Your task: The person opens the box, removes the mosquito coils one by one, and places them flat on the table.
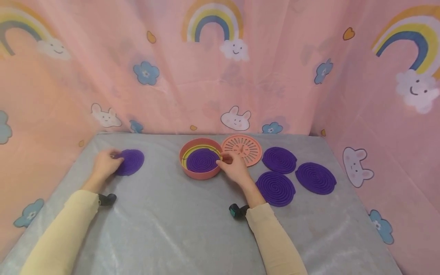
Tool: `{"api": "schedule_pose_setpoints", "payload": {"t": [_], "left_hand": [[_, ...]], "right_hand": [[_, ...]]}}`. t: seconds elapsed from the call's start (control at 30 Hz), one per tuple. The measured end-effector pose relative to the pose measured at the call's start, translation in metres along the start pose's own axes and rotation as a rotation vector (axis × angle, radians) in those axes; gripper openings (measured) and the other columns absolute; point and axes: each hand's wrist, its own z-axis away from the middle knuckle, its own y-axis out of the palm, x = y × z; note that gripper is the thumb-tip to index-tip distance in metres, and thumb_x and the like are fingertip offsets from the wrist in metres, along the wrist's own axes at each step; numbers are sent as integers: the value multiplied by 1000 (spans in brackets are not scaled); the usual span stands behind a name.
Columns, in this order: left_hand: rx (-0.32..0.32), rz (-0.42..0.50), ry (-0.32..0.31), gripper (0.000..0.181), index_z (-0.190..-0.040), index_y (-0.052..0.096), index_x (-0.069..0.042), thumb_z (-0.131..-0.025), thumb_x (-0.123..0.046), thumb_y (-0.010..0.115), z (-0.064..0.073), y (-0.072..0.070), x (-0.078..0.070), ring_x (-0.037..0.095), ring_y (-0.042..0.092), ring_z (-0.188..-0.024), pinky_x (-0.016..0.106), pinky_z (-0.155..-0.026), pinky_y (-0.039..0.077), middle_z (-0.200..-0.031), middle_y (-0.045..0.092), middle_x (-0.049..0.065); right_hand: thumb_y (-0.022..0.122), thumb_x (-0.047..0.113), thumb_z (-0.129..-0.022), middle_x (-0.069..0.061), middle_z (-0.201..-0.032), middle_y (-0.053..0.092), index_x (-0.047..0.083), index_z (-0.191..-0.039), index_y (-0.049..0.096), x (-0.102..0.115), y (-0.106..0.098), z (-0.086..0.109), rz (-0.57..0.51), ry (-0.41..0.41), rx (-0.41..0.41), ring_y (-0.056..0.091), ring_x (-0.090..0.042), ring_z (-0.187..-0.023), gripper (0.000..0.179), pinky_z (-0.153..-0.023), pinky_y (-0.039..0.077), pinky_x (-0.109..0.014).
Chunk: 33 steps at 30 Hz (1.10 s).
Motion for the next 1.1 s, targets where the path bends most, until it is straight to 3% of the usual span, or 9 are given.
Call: {"api": "schedule_pose_setpoints", "payload": {"t": [0.13,0.33,0.5,1.1], "left_hand": [[-9,23,-3,34,-121,62,13,-92,-5,60,1,3,-8,53,57,-113,61,-97,47,-118,62,37],[45,79,25,35,-124,61,11,-97,-10,59,2,9,-24,50,58,-116,60,-99,46,-123,62,34],[85,126,67,34,-125,62,8,-98,-11,59,2,18,-47,47,57,-119,59,-103,44,-127,62,31],[175,268,190,31,-126,67,-1,-100,-18,61,16,59,-129,35,61,-115,51,-98,50,-123,65,18]], "right_hand": [[72,19,-96,-18,-129,63,4,-130,64,0,0,0,5,-2,6,64,-33,-115,38,-92,57,-45],[72,20,-96,-17,-129,63,5,-129,64,-1,0,0,5,3,7,63,-33,-116,37,-93,56,-45],[72,19,-96,-17,-129,63,4,-129,65,0,0,-1,3,-6,-3,63,-34,-115,37,-93,56,-46],[73,19,-96,-18,-128,63,4,-129,64,-1,0,0,-1,-20,0,64,-34,-115,37,-93,56,-46]]}}
